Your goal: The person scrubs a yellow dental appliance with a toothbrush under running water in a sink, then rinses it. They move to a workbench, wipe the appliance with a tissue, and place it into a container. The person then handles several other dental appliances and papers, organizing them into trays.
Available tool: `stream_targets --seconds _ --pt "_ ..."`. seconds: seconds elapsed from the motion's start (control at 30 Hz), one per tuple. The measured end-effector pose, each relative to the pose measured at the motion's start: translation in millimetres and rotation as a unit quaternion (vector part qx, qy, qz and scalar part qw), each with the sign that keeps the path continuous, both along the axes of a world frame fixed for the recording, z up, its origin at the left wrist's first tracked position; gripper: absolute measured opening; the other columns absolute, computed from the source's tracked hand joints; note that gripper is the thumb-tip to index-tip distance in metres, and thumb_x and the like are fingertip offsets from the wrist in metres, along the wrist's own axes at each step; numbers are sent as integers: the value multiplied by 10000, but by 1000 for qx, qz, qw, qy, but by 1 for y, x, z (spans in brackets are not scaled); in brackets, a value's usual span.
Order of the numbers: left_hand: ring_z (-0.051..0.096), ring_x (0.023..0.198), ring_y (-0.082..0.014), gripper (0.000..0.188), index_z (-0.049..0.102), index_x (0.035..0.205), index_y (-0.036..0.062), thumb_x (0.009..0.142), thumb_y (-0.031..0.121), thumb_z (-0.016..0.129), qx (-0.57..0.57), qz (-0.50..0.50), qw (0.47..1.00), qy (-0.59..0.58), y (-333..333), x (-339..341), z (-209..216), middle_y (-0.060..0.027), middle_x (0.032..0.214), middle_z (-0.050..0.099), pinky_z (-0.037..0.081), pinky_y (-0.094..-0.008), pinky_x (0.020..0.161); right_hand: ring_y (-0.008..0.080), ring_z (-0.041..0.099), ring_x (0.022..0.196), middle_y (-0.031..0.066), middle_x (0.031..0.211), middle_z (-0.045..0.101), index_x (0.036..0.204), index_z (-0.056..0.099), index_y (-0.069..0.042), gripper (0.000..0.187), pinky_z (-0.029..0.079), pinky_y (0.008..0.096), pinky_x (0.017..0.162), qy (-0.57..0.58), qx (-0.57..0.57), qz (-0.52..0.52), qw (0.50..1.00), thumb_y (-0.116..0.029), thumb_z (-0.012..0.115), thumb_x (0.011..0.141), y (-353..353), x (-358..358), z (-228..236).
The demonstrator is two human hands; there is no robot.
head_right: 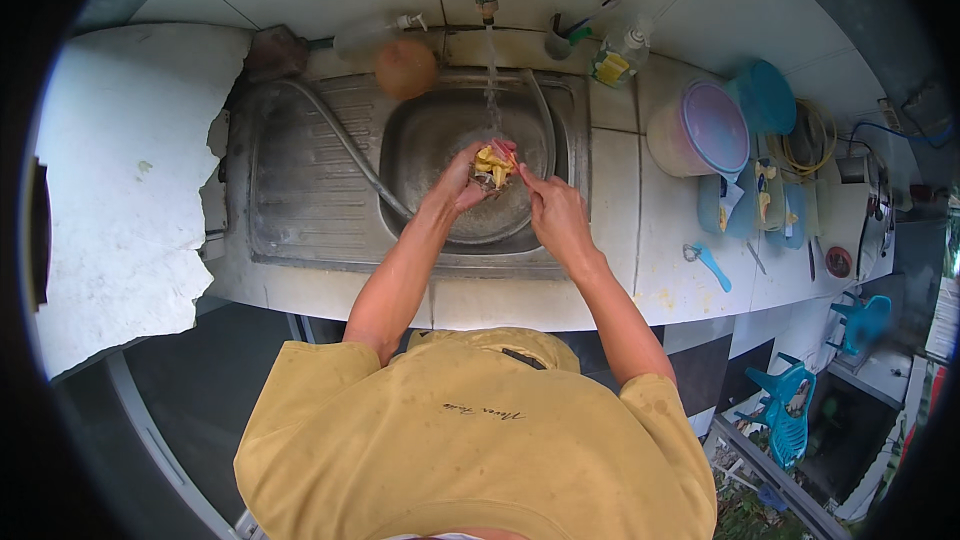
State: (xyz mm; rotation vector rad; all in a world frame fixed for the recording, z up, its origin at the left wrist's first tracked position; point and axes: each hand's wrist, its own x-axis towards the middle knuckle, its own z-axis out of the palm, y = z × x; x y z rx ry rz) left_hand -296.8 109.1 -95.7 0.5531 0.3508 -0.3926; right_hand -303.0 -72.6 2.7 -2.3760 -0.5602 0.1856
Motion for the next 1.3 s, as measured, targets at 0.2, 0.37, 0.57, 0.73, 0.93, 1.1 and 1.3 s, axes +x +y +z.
stream_targets --seconds 0.2,0.37,0.57,0.73,0.93,1.1,1.3 --pt "664 950 -215 381 604 1176 4 1009 260 377 -20 2 1000 -19 -5 -2 -4 -106 1067 670 542 -329 806 381 612 715 225 785 612 1240 665 -105 371 483 434 690 -4 23 2 1000 -20 575 890 3 0 -8" --pt "658 915 -219 382 603 1166 16 1013 281 374 40 -16 999 -28 4 -7 -7 -97 1007 662 548 -363 730 390 619 728 224 777 605 1253 657 -108 380 479 455 688 39 -13 7 999 -31 577 889 -5 -11 -1" --pt "660 908 -209 356 609 1160 44 1013 276 382 39 44 998 30 6 -1 -9 -85 1010 664 545 -369 711 407 614 734 226 802 607 1268 648 -109 421 476 491 684 7 -48 15 999 2 546 875 0 -12 -11" --pt "652 934 -212 353 604 1149 48 1011 286 383 48 49 998 15 4 6 -24 -89 1056 662 544 -373 748 413 619 754 224 785 597 1262 650 -100 434 486 490 707 -52 -20 -9 998 19 540 859 24 12 -28" --pt "652 967 -209 344 599 1139 56 1008 297 393 83 69 993 37 -3 8 -33 -85 1073 654 547 -376 778 411 622 772 228 809 619 1246 658 -90 406 491 470 716 -9 -32 -7 999 13 538 871 12 10 -36" --pt "645 931 -194 356 597 1146 59 1013 300 371 130 64 988 45 2 14 -30 -76 1056 653 543 -362 779 432 627 791 250 841 625 1260 646 -79 421 504 495 725 15 -39 0 999 11 550 860 10 11 -35" --pt "634 946 -181 380 589 1175 66 1019 307 341 134 49 989 27 6 6 -42 -69 1058 652 529 -364 748 400 650 807 220 847 641 1250 659 -100 411 510 490 738 1 -45 1 999 -5 564 861 14 15 -38"
